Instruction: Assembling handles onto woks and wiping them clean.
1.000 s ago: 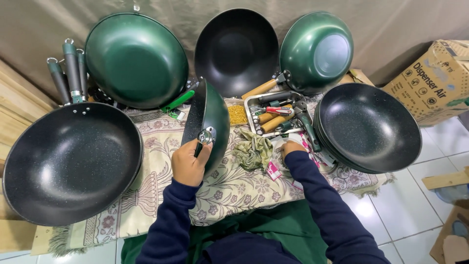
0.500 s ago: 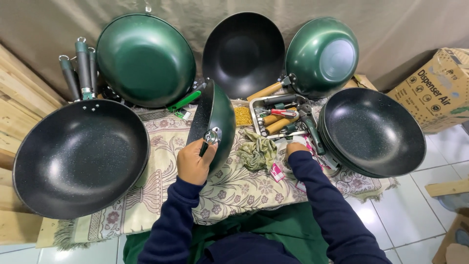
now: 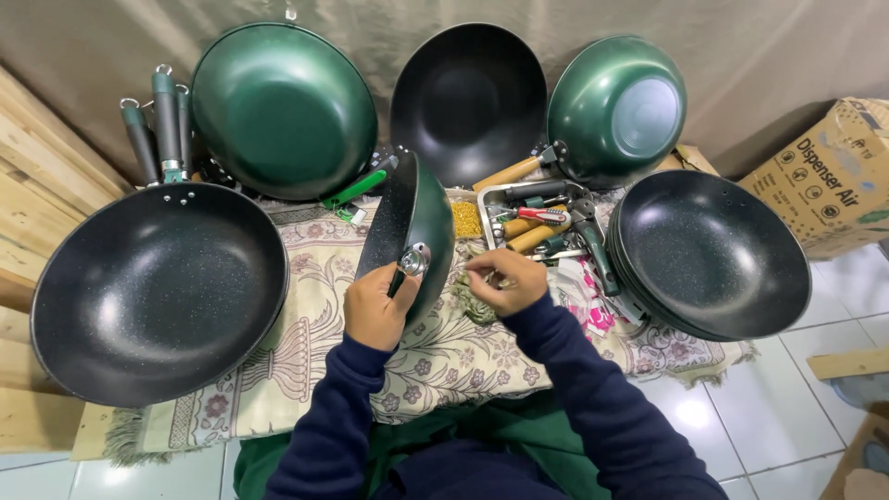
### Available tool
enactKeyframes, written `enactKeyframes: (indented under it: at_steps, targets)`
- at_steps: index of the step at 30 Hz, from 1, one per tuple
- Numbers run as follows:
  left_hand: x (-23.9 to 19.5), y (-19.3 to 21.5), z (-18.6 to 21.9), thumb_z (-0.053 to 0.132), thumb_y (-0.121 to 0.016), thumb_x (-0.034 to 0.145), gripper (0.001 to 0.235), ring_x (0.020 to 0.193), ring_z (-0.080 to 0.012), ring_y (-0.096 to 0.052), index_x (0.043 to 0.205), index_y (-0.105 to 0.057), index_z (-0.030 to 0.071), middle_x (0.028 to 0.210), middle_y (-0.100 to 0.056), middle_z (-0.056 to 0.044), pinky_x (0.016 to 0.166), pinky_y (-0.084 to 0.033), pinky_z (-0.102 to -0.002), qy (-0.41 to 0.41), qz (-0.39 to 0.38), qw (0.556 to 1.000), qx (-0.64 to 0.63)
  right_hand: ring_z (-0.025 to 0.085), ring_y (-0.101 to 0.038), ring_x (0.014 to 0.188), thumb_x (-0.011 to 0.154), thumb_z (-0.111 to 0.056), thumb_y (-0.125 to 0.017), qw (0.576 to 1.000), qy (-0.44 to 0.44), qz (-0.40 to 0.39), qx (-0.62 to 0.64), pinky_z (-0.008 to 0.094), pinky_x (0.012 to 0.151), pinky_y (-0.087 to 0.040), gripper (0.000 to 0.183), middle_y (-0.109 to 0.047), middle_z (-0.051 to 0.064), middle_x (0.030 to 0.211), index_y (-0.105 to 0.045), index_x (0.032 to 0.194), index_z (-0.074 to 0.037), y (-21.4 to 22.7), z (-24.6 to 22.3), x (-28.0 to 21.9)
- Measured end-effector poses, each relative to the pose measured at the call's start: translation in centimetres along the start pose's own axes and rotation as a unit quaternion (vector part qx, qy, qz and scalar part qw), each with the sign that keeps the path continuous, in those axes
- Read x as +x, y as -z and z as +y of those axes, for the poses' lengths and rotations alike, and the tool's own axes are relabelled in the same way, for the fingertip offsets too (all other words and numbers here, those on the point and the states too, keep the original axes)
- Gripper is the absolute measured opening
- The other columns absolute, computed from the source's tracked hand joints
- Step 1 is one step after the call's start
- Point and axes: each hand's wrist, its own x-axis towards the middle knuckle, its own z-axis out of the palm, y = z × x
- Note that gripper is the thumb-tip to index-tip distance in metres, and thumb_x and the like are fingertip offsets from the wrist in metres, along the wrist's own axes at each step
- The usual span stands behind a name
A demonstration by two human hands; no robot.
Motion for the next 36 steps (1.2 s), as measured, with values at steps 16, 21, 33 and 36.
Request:
enactKeyframes:
  at_steps: [16, 21, 33, 36]
  targets:
    - [-0.6, 0.8, 1.3, 0.036, -0.063, 0.094, 0.043, 0.049, -0.0278, -0.058, 0.060, -0.055, 0.012, 0.049, -0.051, -0.008, 0.050, -0.047, -0.033, -0.004, -0.001, 1.000, -0.016, 0.019, -0.066, 0.060, 0.079, 0.001, -0.079, 0.963, 0.226, 0.138, -0.047, 0.023, 0.043, -0.055, 0.010, -0.075, 0.005, 0.084, -0.078, 0.086, -0.007, -3.7, -7.8, 3.4]
    - [-0.4, 0.8, 1.4, 0.036, -0.062, 0.094, 0.042, 0.049, -0.0232, -0.058, 0.059, -0.057, 0.013, 0.049, -0.052, -0.005, 0.050, -0.047, -0.031, 0.002, -0.005, 1.000, -0.016, 0.021, -0.068, 0.063, 0.078, 0.004, -0.080, 0.956, 0.250, 0.149, -0.037, 0.025, 0.046, -0.056, 0.011, -0.077, 0.008, 0.086, -0.077, 0.084, -0.004, -3.7, -7.5, 3.5]
    - [-0.4, 0.5, 1.3, 0.039, -0.062, 0.094, 0.044, 0.048, -0.0235, -0.057, 0.059, -0.056, 0.013, 0.048, -0.051, -0.006, 0.049, -0.047, -0.032, -0.007, -0.001, 1.000, -0.009, 0.028, -0.071, 0.068, 0.081, 0.007, -0.076, 0.949, 0.282, 0.143, -0.001, 0.030, 0.050, -0.058, 0.007, -0.078, 0.013, 0.087, -0.076, 0.082, 0.000, -3.3, -7.8, 3.8]
    - [-0.3, 0.6, 1.5, 0.031, -0.064, 0.093, 0.037, 0.051, -0.0243, -0.061, 0.061, -0.060, 0.014, 0.050, -0.055, -0.006, 0.051, -0.048, -0.031, -0.004, -0.001, 1.000, -0.014, 0.032, -0.072, 0.070, 0.081, 0.008, -0.077, 0.948, 0.291, 0.131, -0.006, 0.035, 0.057, -0.061, 0.007, -0.077, 0.015, 0.087, -0.075, 0.081, 0.001, -3.2, -7.9, 3.8]
